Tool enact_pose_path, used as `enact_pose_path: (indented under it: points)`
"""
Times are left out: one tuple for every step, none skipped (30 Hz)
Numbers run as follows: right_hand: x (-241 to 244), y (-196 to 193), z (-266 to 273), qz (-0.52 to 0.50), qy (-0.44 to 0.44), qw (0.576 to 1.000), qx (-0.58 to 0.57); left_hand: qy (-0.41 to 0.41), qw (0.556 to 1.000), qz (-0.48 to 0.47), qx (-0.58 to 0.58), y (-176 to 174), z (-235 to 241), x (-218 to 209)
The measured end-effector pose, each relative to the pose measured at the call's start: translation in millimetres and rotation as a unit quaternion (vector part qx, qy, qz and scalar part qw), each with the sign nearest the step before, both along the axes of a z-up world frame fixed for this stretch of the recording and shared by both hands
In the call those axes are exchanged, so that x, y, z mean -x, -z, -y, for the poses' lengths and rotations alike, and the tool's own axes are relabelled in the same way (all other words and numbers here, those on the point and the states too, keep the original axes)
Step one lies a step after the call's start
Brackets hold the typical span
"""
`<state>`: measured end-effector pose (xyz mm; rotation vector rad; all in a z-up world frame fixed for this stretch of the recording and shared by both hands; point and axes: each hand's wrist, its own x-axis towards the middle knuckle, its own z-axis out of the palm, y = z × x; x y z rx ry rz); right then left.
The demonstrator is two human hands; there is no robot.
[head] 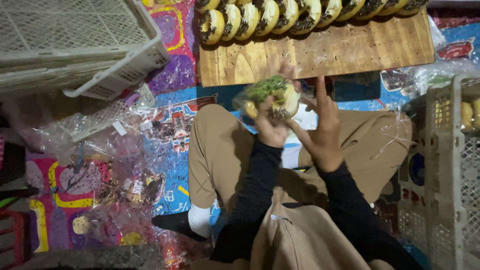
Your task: The person sits on the floor and individually places doughnuts into clear plastic bags. They seal each bag and place the packaged doughnuts into a white crate.
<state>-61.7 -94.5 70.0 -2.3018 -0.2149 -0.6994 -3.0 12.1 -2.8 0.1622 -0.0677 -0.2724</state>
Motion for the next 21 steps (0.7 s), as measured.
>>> enact_pose_path:
  points:
    - [5.0, 2.7, 2.1, 0.027, 0.024, 0.999, 0.011, 0.051, 0.999, -0.017, 0.002, 10.5, 1.4, 6.5]
    - [10.6, 5.8, 2.7, 0.053, 0.047, 0.997, 0.022, 0.044, 0.994, -0.096, -0.021, 21.8, 1.0, 10.4]
    - [12.7, 7.8, 3.2, 0.008, 0.018, 1.000, -0.022, 0.037, 0.984, -0.168, -0.044, 31.7, -0.5, 6.2]
    - [15.3, 8.8, 1.7, -0.036, -0.012, 0.997, -0.067, 0.030, 0.968, -0.240, -0.067, 39.9, -1.3, 5.7]
    - [17.0, 8.8, -1.5, -0.078, -0.043, 0.990, -0.112, 0.038, 0.984, -0.172, -0.039, 45.8, -3.2, 5.1]
    - [18.2, 7.6, -4.5, -0.068, -0.063, 0.967, -0.239, 0.046, 0.994, -0.103, -0.011, 49.8, -3.6, 5.8]
    - [17.0, 4.8, -5.0, -0.055, -0.085, 0.928, -0.359, 0.053, 0.998, -0.030, 0.020, 51.6, -0.7, 6.3]
    - [14.9, 1.6, -4.4, -0.041, -0.107, 0.874, -0.472, 0.016, 0.997, -0.039, -0.069, 52.0, 3.4, 8.3]
    - [18.3, -1.5, -4.1, -0.021, -0.062, 0.904, -0.423, -0.019, 0.985, -0.055, -0.161, 51.9, 5.2, 20.7]
    - [21.1, -5.4, -1.7, -0.002, -0.017, 0.928, -0.371, -0.054, 0.964, -0.071, -0.251, 50.0, 6.3, 31.5]
    - [19.6, -9.5, 2.9, 0.020, 0.028, 0.949, -0.315, -0.126, 0.945, -0.082, -0.290, 46.1, 7.3, 37.5]
    - [17.7, -15.4, 10.0, -0.079, -0.044, 0.946, -0.311, -0.197, 0.920, -0.091, -0.326, 39.4, 7.4, 40.3]
    - [12.8, -24.0, 21.9, -0.174, -0.116, 0.930, -0.303, -0.268, 0.889, -0.098, -0.359, 29.0, 7.4, 38.1]
    - [8.8, -32.9, 33.6, -0.265, -0.188, 0.900, -0.291, -0.240, 0.863, 0.025, -0.445, 17.2, 4.3, 30.6]
    - [8.5, -38.2, 41.1, -0.278, -0.198, 0.912, -0.230, -0.204, 0.816, 0.143, -0.521, 6.0, -4.2, 24.4]
    - [10.2, -42.9, 47.7, -0.290, -0.207, 0.919, -0.168, -0.163, 0.752, 0.259, -0.584, -6.3, -13.8, 18.2]
    - [11.1, -47.9, 53.7, -0.298, -0.219, 0.923, -0.102, -0.104, 0.680, 0.301, -0.660, -20.4, -21.3, 10.4]
    - [14.6, -52.8, 58.5, -0.256, -0.195, 0.940, -0.113, -0.042, 0.598, 0.338, -0.726, -35.6, -27.3, 5.4]
    - [16.2, -57.2, 63.0, -0.211, -0.172, 0.955, -0.121, 0.017, 0.506, 0.371, -0.779, -51.6, -32.6, -0.4]
    - [17.3, -60.4, 66.7, -0.164, -0.148, 0.967, -0.129, -0.027, 0.528, 0.404, -0.746, -67.6, -38.2, -0.7]
    - [19.8, -61.9, 69.1, -0.156, -0.150, 0.961, -0.173, -0.068, 0.547, 0.438, -0.710, -83.0, -43.4, 2.8]
